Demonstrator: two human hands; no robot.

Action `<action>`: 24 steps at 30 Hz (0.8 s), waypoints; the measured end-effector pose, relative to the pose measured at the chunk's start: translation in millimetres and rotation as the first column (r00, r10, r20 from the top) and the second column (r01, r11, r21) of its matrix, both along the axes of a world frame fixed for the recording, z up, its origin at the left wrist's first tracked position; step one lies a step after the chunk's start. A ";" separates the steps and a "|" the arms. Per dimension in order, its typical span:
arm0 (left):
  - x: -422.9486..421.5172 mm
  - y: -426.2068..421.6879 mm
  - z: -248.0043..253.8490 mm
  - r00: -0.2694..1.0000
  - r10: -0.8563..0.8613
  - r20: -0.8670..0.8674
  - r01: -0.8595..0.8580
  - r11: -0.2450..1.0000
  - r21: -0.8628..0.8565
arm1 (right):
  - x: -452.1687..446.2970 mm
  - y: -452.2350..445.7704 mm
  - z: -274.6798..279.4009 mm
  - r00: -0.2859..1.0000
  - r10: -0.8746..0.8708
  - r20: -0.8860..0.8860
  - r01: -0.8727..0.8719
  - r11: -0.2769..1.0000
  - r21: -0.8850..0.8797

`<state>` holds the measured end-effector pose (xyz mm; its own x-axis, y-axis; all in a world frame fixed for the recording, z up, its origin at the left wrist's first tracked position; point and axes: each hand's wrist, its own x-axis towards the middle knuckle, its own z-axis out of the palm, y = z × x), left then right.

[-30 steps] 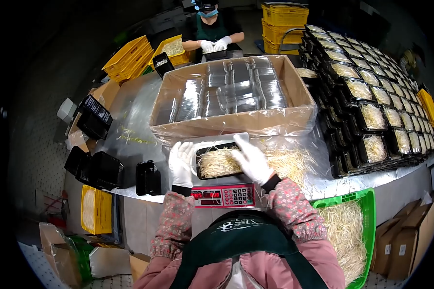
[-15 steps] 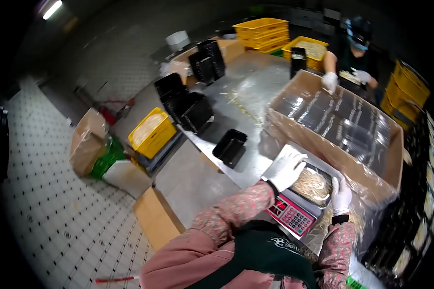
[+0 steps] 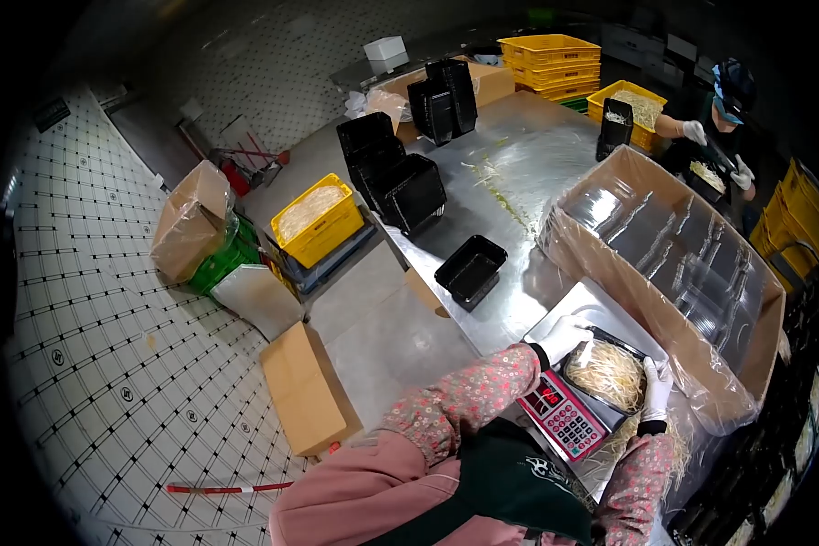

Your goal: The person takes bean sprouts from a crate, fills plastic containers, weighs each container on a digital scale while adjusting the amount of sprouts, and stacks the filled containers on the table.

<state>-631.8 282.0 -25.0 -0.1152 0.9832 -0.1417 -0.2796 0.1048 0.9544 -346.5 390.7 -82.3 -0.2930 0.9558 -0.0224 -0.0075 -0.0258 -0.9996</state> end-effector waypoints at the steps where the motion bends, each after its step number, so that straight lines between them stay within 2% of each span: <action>1: 3.6 0.1 1.7 0.997 0.046 0.058 -0.045 0.999 -0.019 | -1.1 0.3 -2.1 1.000 -0.026 -0.007 0.026 1.000 0.015; 2: 7.1 0.5 3.3 0.989 0.092 0.116 -0.088 0.995 -0.040 | 0.3 0.7 -3.2 1.000 -0.023 -0.004 0.023 1.000 0.017; 3: 7.1 5.8 -8.2 0.992 0.116 -0.044 -0.116 0.993 0.002 | 2.1 -0.6 -3.4 0.999 -0.033 0.033 0.032 0.998 0.046; 4: 9.2 1.9 -9.7 0.992 0.118 -0.042 -0.118 0.993 0.002 | 0.3 -3.7 1.7 0.997 -0.046 0.069 0.040 0.996 0.075; 6: 9.9 -8.2 -8.8 0.918 0.279 -0.281 -0.267 0.960 0.079 | -0.5 -25.3 27.9 0.990 -0.058 0.125 0.030 0.976 0.214; 7: -1.3 -21.5 10.5 0.942 0.115 -0.316 -0.142 0.988 -0.066 | 20.6 -26.9 21.6 0.965 -0.021 0.263 0.012 0.999 0.037; 8: 1.2 -30.1 -11.5 0.936 0.192 -0.295 -0.202 0.979 -0.004 | 14.5 -64.3 71.4 0.956 0.011 0.295 0.033 0.989 -0.144; 9: 1.9 -50.9 12.7 0.963 0.098 -0.249 -0.133 0.983 -0.126 | 34.3 -68.0 41.1 0.971 0.069 0.230 -0.042 0.992 -0.120; 10: 0.4 -76.3 41.8 0.981 0.006 -0.193 -0.054 0.968 -0.243 | 32.7 -90.1 52.1 0.988 0.099 0.120 -0.065 0.964 -0.259; 11: 3.1 -85.0 37.5 0.999 -0.017 -0.036 0.007 0.965 -0.264 | 29.4 -113.3 66.1 0.995 0.102 0.017 -0.087 0.916 -0.392; 12: 10.3 -94.7 28.4 0.992 -0.034 0.124 0.068 0.959 -0.275 | 23.5 -127.7 71.3 0.993 0.058 -0.101 -0.095 0.907 -0.411; 14: 19.5 -94.6 11.6 0.939 0.080 0.333 0.014 0.963 -0.270 | 23.1 -138.4 62.1 0.970 -0.037 -0.240 -0.068 0.908 -0.414; 18: 24.3 -86.1 8.3 0.950 0.099 0.295 -0.028 0.971 -0.236 | 21.9 -144.5 51.1 0.932 -0.106 -0.347 -0.029 0.931 -0.363; 19: 25.1 -85.4 9.9 0.956 0.095 0.278 -0.025 0.969 -0.246 | 17.8 -145.9 49.2 0.926 -0.178 -0.333 0.042 0.925 -0.378; 20: 26.3 -83.3 9.7 0.956 0.095 0.278 -0.024 0.969 -0.247 | 20.0 -143.5 51.9 0.926 -0.179 -0.333 0.042 0.924 -0.379; 22: 29.6 -74.8 6.9 0.965 0.119 0.236 -0.061 0.969 -0.238 | 29.9 -135.6 70.4 0.999 -0.018 -0.031 0.005 0.925 -0.380; 23: 31.5 -71.9 6.5 0.966 0.118 0.229 -0.063 0.970 -0.233 | 43.1 -123.7 73.0 0.995 0.099 0.030 -0.081 0.927 -0.367; 24: 31.7 -69.0 10.0 0.968 0.119 0.221 -0.068 0.972 -0.225 | 50.5 -110.9 88.4 0.906 0.210 0.368 -0.102 0.952 -0.290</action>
<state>-600.1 213.0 -15.0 -0.1444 0.9130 -0.3815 -0.5085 0.2623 0.8202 -296.0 279.8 6.2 -0.3540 0.8431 -0.4049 0.4069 -0.2510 -0.8783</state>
